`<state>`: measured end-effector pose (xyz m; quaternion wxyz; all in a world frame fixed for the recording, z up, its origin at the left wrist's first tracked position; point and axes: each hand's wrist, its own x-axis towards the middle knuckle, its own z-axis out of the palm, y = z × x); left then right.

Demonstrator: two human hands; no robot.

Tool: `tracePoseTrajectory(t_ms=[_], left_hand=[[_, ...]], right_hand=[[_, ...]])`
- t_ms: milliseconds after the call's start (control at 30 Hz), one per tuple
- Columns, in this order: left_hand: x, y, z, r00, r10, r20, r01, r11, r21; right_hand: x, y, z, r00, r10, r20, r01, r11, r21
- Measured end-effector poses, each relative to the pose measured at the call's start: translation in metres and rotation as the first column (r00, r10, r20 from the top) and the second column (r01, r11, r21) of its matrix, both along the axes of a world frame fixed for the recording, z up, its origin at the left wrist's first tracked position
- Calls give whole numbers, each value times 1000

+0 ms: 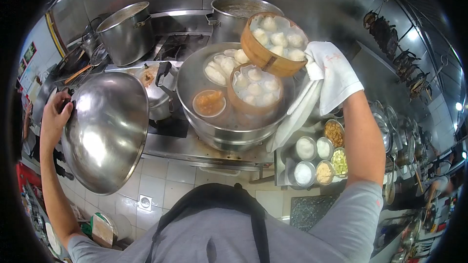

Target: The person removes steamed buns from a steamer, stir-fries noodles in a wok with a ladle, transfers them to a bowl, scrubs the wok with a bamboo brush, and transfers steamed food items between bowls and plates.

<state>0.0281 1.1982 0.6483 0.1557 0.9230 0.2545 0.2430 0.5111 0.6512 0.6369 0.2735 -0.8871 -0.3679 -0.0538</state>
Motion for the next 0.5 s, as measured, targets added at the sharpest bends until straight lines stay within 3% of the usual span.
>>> tracePoseTrajectory(t_ms=[100,233,300,333,367,500], left_hand=[[-15,-4,-14,997,10,73,-9,1000,-7],[-41,-20,-23,995,73,71,-69,996,-48],[-51,-29,-30,993,91,79,-85,994,-73],[-59,-25,-39,993,86,85,-83,996,-32],[-62,-35,-37,992,105,66,-102,994,-41],[-76,-60,-37,983,178,-33,-180,981,-77]], right_hand=[[-2,3,-3,994,62,-91,-48,988,146],[56,-14,-61,919,382,-101,-322,873,367],[56,-12,-63,936,351,33,-353,927,131],[19,4,-48,951,244,190,-218,965,-148],[-4,13,-41,917,173,360,-20,921,-390],[2,20,-72,793,335,509,30,814,-580]])
